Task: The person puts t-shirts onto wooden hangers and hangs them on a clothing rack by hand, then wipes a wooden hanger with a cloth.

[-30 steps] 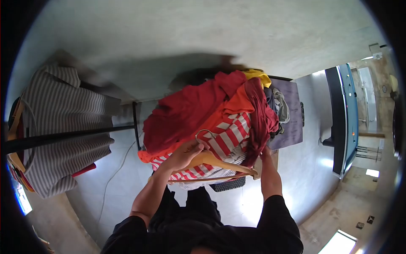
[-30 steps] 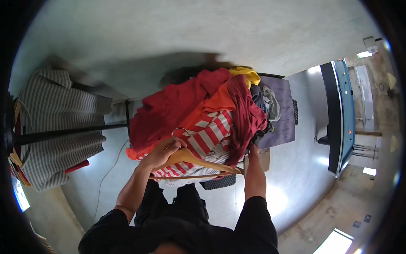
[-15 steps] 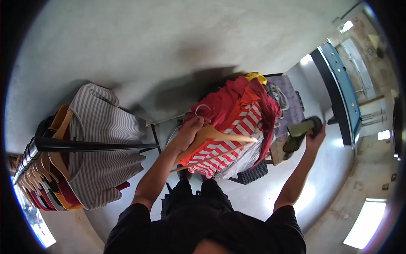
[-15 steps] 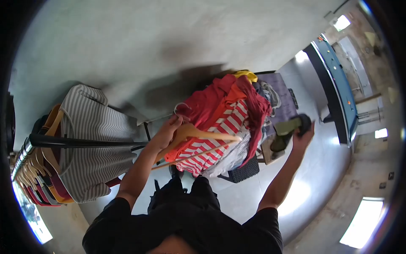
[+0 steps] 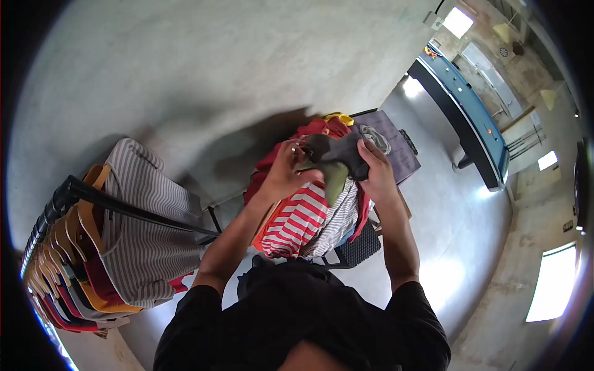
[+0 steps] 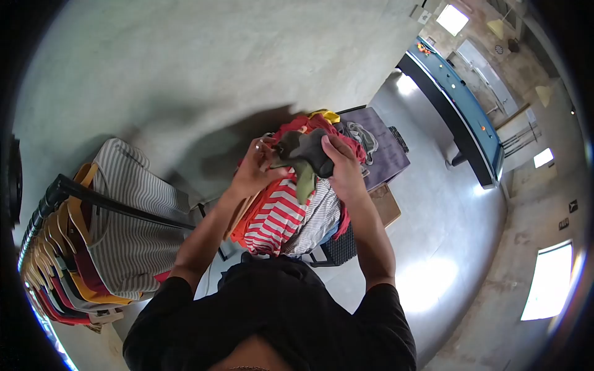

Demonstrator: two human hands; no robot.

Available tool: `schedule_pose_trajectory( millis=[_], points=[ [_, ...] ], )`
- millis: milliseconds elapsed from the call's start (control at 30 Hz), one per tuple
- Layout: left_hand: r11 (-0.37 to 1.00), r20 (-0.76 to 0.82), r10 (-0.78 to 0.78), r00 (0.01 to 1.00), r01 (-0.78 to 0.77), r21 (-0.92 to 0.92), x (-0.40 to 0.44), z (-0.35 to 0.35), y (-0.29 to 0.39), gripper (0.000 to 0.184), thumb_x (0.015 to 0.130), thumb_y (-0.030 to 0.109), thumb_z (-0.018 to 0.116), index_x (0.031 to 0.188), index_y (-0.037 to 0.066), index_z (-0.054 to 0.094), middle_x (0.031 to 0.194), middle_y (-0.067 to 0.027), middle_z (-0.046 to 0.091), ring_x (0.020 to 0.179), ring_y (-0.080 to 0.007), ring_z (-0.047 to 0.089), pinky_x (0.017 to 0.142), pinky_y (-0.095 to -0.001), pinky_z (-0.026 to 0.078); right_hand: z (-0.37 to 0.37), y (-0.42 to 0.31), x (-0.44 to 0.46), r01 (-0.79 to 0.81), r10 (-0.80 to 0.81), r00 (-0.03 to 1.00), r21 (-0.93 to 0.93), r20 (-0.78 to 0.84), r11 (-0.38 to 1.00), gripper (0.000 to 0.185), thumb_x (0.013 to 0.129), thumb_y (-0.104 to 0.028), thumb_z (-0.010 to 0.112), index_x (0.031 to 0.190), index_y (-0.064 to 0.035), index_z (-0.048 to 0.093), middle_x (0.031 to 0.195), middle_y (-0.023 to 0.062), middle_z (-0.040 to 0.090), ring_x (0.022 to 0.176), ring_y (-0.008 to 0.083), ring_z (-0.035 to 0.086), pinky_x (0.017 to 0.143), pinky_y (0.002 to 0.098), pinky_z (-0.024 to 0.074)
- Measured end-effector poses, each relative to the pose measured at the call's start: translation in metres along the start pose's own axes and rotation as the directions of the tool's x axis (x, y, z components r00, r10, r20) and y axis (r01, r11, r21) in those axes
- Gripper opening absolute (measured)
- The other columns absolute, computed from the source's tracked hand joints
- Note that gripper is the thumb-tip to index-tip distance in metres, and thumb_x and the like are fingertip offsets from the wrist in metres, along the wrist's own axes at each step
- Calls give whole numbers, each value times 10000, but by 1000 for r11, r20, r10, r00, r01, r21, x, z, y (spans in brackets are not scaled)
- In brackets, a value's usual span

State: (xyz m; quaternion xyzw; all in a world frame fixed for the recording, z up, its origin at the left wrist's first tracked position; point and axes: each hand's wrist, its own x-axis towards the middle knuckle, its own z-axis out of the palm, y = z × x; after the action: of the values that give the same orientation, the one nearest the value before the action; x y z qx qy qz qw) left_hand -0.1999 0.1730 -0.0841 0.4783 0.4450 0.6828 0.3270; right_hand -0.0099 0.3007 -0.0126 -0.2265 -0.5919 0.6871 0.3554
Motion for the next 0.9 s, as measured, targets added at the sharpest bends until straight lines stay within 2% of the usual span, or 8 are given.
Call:
schedule_pose_trajectory(
  millis=[100,267,400,533,633,767,800,900],
  points=[
    [978,-35,85,996,-76,196,-4,21,6,761,646,167,905,1240,-11,465,1288,-106,396,1075,-182,508,936,-310,446,39,-27,-10,-315,296,949,393,111,864,379,901,-95,661,1257,-8,563,1214,93,603,1103,196,601,932,297,490],
    [986,16,-33,999,30,163,-1,19,15,457,767,81,783,1127,-18,519,964,-98,555,885,-196,570,777,-319,468,30,-30,-12,78,-24,918,-121,397,990,907,645,126,759,1422,-85,342,1270,70,498,1140,166,534,949,281,455],
    [897,114,-80,990,21,441,2,14,54,159,844,47,673,961,-6,580,773,-83,559,758,-177,569,676,-333,449,8,-13,-16,96,-79,976,-74,203,993,808,686,96,738,1392,-74,384,1218,96,548,1088,174,564,957,304,456],
    [866,168,-3,986,-82,493,15,4,49,98,874,74,646,904,-1,590,756,-79,577,749,-150,565,673,-328,456,-15,-10,-20,-155,158,974,-35,162,987,643,831,-70,717,1389,-48,398,1123,96,629,1091,189,587,992,325,457],
    [911,64,-176,982,138,389,26,10,61,99,899,48,619,973,-12,595,896,-74,656,895,-127,612,800,-290,474,-42,6,-29,-583,459,803,341,380,738,626,869,-200,711,1390,-17,417,1222,126,610,1131,216,594,1004,340,460],
    [887,9,-173,985,152,435,41,11,73,103,929,112,611,928,11,587,865,-46,639,825,-95,573,784,-273,465,-59,49,-62,-667,291,711,483,640,567,748,836,-307,736,1423,3,392,1318,147,567,1161,248,597,1027,395,453],
    [814,11,-279,960,230,533,42,14,83,160,929,148,634,894,18,548,840,-19,599,759,-83,510,741,-264,444,-56,49,-64,-597,195,711,434,675,675,803,787,-237,758,1438,18,364,1341,155,548,1212,273,561,1052,426,428],
    [808,23,-304,952,245,536,39,11,51,213,940,166,633,853,33,492,819,1,549,753,-73,459,720,-258,425,-47,24,-73,-373,150,907,587,393,718,810,765,-172,727,1444,39,340,1383,171,507,1248,307,528,1061,434,419]
  ],
)
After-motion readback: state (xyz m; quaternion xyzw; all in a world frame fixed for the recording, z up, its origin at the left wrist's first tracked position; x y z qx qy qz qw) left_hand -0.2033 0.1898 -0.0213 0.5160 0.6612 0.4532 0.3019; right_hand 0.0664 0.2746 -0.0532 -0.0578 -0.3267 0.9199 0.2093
